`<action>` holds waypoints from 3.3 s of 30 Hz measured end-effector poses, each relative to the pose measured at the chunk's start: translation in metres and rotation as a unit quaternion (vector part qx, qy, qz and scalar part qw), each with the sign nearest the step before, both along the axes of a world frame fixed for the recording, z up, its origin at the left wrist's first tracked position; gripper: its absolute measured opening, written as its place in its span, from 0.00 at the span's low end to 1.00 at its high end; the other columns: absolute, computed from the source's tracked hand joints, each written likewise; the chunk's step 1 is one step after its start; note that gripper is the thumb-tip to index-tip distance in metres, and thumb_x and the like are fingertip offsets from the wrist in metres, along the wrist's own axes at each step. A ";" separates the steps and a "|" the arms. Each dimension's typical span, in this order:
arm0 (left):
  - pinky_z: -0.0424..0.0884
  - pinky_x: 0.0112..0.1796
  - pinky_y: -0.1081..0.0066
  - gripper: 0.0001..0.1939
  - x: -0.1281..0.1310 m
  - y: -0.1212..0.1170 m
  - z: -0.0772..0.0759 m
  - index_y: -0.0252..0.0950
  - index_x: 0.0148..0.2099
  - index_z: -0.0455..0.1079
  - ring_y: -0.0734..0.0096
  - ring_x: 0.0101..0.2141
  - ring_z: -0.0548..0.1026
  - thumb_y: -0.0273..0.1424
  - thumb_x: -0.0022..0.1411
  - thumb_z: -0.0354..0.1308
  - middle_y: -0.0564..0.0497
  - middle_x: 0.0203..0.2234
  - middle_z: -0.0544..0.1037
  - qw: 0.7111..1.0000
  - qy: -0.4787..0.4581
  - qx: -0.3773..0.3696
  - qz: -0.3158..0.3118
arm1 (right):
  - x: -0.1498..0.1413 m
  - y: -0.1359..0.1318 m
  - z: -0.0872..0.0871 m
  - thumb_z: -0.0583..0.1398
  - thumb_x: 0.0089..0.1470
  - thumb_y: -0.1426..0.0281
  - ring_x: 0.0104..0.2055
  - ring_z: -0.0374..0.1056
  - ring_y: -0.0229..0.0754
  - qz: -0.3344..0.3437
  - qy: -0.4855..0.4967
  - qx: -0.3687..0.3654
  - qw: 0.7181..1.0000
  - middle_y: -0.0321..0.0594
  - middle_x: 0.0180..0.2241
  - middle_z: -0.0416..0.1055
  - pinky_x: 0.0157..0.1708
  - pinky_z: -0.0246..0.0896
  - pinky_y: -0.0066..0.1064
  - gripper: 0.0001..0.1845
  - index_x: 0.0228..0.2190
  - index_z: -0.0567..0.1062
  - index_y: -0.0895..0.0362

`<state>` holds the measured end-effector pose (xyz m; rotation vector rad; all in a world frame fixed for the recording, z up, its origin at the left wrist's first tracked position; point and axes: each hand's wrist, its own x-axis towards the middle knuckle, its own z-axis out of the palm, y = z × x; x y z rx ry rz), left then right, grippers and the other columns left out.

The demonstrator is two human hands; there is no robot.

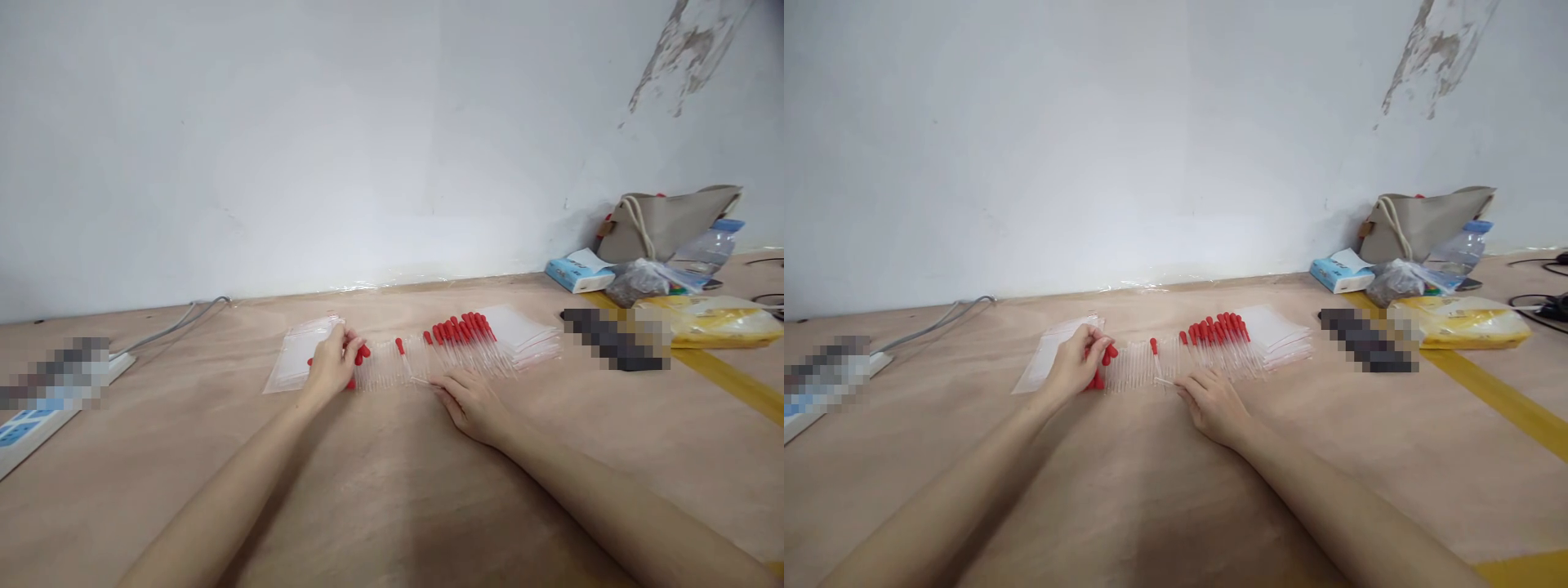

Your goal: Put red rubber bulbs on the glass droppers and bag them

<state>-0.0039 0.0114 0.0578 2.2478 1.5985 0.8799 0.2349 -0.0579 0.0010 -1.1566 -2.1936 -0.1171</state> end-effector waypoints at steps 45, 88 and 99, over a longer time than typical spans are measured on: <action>0.65 0.29 0.74 0.12 0.005 -0.041 -0.039 0.37 0.44 0.60 0.73 0.30 0.69 0.33 0.57 0.52 0.52 0.30 0.68 0.986 -0.111 -0.023 -0.121 | 0.003 0.003 -0.003 0.49 0.55 0.72 0.34 0.63 0.40 0.014 0.037 -0.018 0.999 0.42 0.33 0.69 0.35 0.56 0.33 0.10 0.36 0.69 0.57; 0.63 0.30 0.74 0.13 0.016 -0.065 -0.043 0.35 0.34 0.69 0.73 0.28 0.68 0.33 0.62 0.46 0.50 0.25 0.70 0.958 -0.016 -0.009 -0.285 | -0.017 -0.013 0.004 0.50 0.52 0.75 0.24 0.58 0.34 0.089 -0.041 -0.027 0.995 0.37 0.26 0.69 0.31 0.42 0.32 0.10 0.30 0.72 0.56; 0.65 0.31 0.72 0.15 0.014 -0.062 -0.044 0.39 0.49 0.63 0.74 0.27 0.66 0.33 0.60 0.50 0.50 0.31 0.69 0.973 -0.055 -0.007 -0.226 | -0.017 -0.017 0.031 0.54 0.50 0.70 0.29 0.62 0.38 0.035 -0.116 -0.051 0.991 0.39 0.23 0.71 0.34 0.44 0.34 0.09 0.23 0.73 0.56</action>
